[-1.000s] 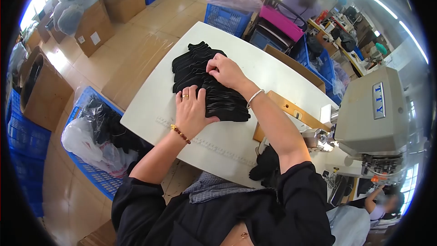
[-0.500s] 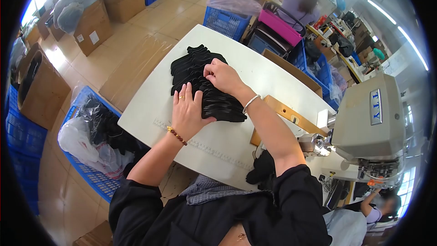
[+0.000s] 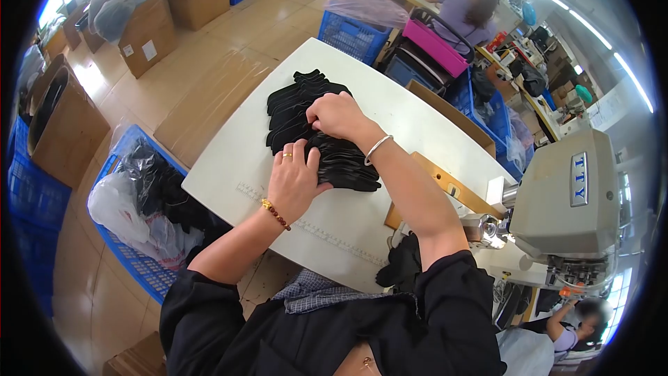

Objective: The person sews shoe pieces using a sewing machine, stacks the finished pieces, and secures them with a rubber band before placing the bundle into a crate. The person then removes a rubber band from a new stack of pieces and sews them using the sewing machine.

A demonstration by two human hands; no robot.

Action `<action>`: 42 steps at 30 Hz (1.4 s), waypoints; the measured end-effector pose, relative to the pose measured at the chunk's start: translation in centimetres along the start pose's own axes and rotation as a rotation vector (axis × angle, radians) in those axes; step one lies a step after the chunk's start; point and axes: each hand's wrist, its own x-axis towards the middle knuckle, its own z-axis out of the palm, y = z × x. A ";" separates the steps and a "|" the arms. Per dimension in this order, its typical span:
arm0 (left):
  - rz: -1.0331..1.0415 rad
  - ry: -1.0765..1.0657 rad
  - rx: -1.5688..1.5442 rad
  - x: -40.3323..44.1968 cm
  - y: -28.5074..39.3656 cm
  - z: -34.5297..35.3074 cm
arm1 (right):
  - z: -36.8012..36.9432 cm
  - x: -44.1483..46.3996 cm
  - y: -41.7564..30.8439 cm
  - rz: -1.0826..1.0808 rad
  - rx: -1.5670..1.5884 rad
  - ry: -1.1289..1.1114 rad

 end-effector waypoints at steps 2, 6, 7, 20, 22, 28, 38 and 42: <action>0.010 0.005 0.001 -0.1 -0.1 0.2 | 0.3 -0.1 0.1 0.032 -0.028 0.035; 0.005 0.023 -0.004 -0.1 -0.2 0.4 | 1.0 -0.6 0.5 0.107 -0.035 0.149; 0.002 0.029 -0.002 0.0 -0.2 0.4 | 1.1 -0.7 0.5 0.108 -0.036 0.148; -0.149 -0.052 -0.002 1.3 -0.9 0.1 | 0.8 2.6 5.8 0.291 0.323 0.396; -0.127 -0.047 0.005 1.1 -1.0 0.3 | 4.6 5.0 9.2 0.287 0.274 0.519; -0.079 -0.051 0.058 1.3 -1.0 0.4 | 6.3 8.8 9.5 0.424 0.589 0.383; -0.089 -0.019 0.034 1.4 -0.6 0.4 | 4.5 3.5 7.7 0.154 0.689 0.162; -0.076 -0.039 0.033 0.6 0.1 0.0 | 4.4 -1.4 4.9 0.167 0.681 0.168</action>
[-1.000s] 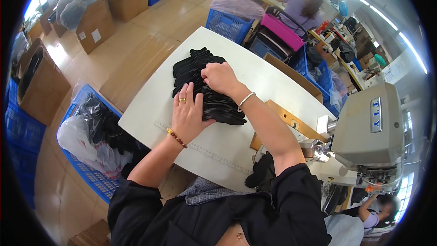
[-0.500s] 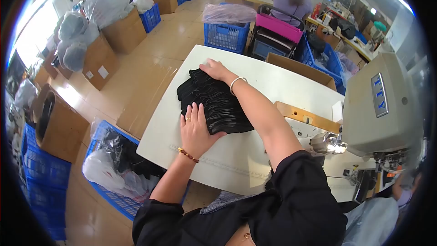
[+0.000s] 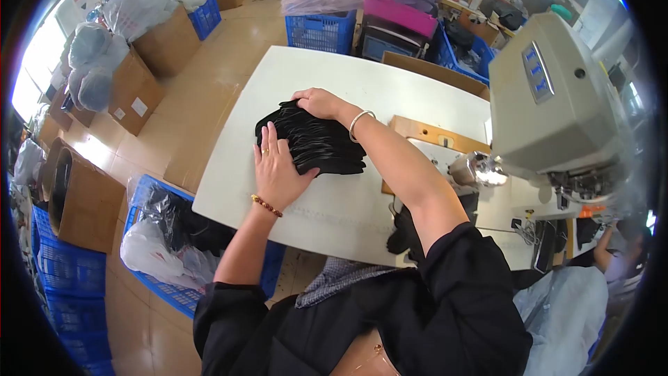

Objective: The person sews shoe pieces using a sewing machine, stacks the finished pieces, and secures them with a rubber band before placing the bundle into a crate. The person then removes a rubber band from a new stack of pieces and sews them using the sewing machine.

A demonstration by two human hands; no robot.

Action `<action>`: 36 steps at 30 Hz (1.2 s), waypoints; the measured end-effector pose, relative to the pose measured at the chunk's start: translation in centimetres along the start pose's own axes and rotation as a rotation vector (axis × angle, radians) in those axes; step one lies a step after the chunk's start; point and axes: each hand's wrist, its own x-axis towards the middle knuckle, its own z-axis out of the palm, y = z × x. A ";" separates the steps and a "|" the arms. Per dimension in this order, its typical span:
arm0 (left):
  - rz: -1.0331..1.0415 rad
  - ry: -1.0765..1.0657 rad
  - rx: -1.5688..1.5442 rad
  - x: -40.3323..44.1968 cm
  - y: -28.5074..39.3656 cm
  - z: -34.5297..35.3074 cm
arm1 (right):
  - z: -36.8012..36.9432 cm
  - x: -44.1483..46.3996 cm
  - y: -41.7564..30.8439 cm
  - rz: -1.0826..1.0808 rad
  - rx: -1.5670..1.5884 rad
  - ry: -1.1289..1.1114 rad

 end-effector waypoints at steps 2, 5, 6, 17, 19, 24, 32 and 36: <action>-0.006 -0.099 -0.064 -1.2 0.4 -0.4 | 0.2 -3.4 -2.4 0.035 -0.011 -0.014; 0.037 -0.108 -0.128 -2.9 0.5 -1.1 | 0.6 -8.0 -5.5 0.117 -0.003 -0.092; 0.070 -0.105 -0.162 -3.5 0.2 -1.4 | 0.5 -9.4 -5.4 0.051 0.032 -0.123; 0.322 -0.180 -0.185 -3.5 -1.5 -1.6 | 0.0 -12.9 -5.1 0.163 0.068 -0.244; 0.344 -0.156 -0.180 -3.8 -1.3 -1.8 | 0.0 -13.5 -5.3 0.129 0.065 -0.253; 0.390 -0.133 -0.142 -4.8 -1.0 -2.1 | 0.9 -16.9 -6.7 0.034 -0.098 -0.306; 0.286 -0.189 -0.193 -4.9 -0.3 -1.9 | 1.6 -19.3 -10.5 0.104 -0.393 -0.316; 0.243 -0.253 -0.152 -4.2 -0.1 -1.8 | 2.3 -19.5 -10.3 0.098 -0.475 -0.165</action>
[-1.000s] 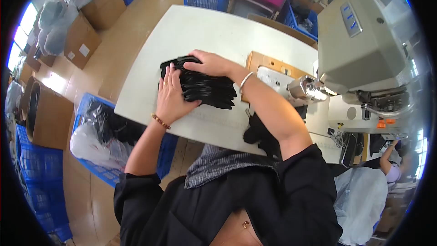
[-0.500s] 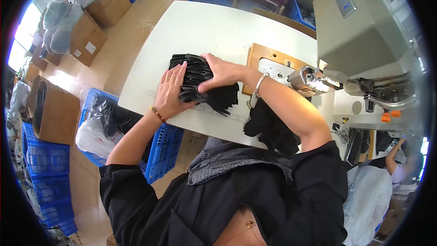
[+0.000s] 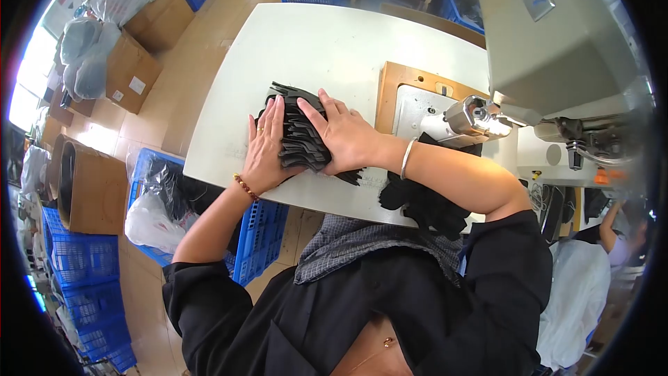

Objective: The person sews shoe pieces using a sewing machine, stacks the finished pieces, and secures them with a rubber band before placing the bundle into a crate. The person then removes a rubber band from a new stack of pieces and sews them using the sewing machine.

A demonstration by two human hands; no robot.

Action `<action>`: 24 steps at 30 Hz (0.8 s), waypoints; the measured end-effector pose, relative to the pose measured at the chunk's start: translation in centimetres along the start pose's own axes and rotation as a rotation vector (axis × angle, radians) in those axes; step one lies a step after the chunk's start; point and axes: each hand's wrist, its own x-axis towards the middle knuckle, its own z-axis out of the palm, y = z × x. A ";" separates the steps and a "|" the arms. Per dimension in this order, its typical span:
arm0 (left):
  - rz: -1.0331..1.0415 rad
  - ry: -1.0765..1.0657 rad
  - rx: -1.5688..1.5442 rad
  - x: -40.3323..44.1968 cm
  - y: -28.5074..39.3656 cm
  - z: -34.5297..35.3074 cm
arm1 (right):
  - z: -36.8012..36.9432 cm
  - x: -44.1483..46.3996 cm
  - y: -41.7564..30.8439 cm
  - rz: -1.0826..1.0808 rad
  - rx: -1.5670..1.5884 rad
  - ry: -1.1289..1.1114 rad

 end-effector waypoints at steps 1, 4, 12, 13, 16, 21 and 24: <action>0.024 -0.024 -0.018 0.1 -0.4 -0.1 | 0.1 0.1 0.2 -0.011 0.007 0.005; 0.048 -0.117 0.037 0.5 -1.2 -1.4 | 0.0 0.4 1.2 -0.084 -0.075 0.057; 0.226 -0.254 0.381 3.7 -2.1 -4.5 | 0.1 -0.1 1.7 -0.206 -0.085 0.109; 0.311 -0.254 0.369 4.2 -2.4 -4.5 | 0.2 -0.3 1.7 -0.206 -0.083 0.108; 0.422 -0.314 0.311 5.4 -3.8 -4.0 | 0.5 -0.3 1.7 -0.180 -0.051 0.107; 0.315 -0.343 0.054 4.4 -2.8 -2.9 | 0.6 -0.4 1.9 -0.196 -0.100 0.127; 0.198 -0.305 0.053 3.3 -1.4 -2.6 | 1.1 -0.5 1.8 -0.183 -0.076 0.168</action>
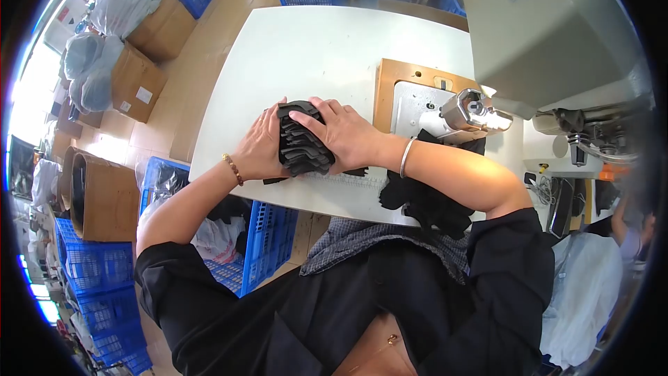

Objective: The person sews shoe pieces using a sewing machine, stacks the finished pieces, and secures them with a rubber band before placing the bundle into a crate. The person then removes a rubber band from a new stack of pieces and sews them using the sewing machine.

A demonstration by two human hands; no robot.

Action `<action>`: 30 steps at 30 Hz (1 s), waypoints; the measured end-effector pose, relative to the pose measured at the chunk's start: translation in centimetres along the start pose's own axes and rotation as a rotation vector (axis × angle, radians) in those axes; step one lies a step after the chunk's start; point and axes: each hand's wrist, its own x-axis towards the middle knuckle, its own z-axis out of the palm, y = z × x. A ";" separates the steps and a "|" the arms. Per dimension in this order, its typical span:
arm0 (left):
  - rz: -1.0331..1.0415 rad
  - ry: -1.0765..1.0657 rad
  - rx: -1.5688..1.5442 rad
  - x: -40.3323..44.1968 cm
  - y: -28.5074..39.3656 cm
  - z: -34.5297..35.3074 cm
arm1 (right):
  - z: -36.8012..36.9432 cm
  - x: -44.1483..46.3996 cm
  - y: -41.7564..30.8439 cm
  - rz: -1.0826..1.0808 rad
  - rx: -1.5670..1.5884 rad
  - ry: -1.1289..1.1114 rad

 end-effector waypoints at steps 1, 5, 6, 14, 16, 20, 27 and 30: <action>-0.006 -0.005 -0.001 -0.2 0.1 0.3 | 0.2 -0.1 -0.1 0.009 0.016 0.022; -0.018 -0.004 0.120 -0.6 0.2 0.7 | 0.2 -0.1 -0.2 0.012 0.036 0.023; 0.006 -0.020 0.179 -0.4 0.2 0.6 | 0.2 -0.2 -0.1 0.012 0.032 0.021; 0.100 0.063 0.009 0.7 -0.2 0.3 | -1.3 -0.3 -1.0 0.108 0.044 -0.119; -0.043 0.046 0.048 0.4 1.0 0.1 | -1.8 -0.3 -0.4 0.075 0.045 -0.126; 0.159 0.502 0.176 0.2 3.5 -0.9 | -2.0 -1.7 -0.6 -0.145 -0.253 0.384; 0.007 0.399 0.174 -1.9 6.1 3.3 | 0.5 -5.3 -1.6 -0.069 -0.099 0.321; -0.134 0.183 0.017 -1.4 5.9 2.9 | 0.9 -5.3 -1.6 0.025 0.040 0.264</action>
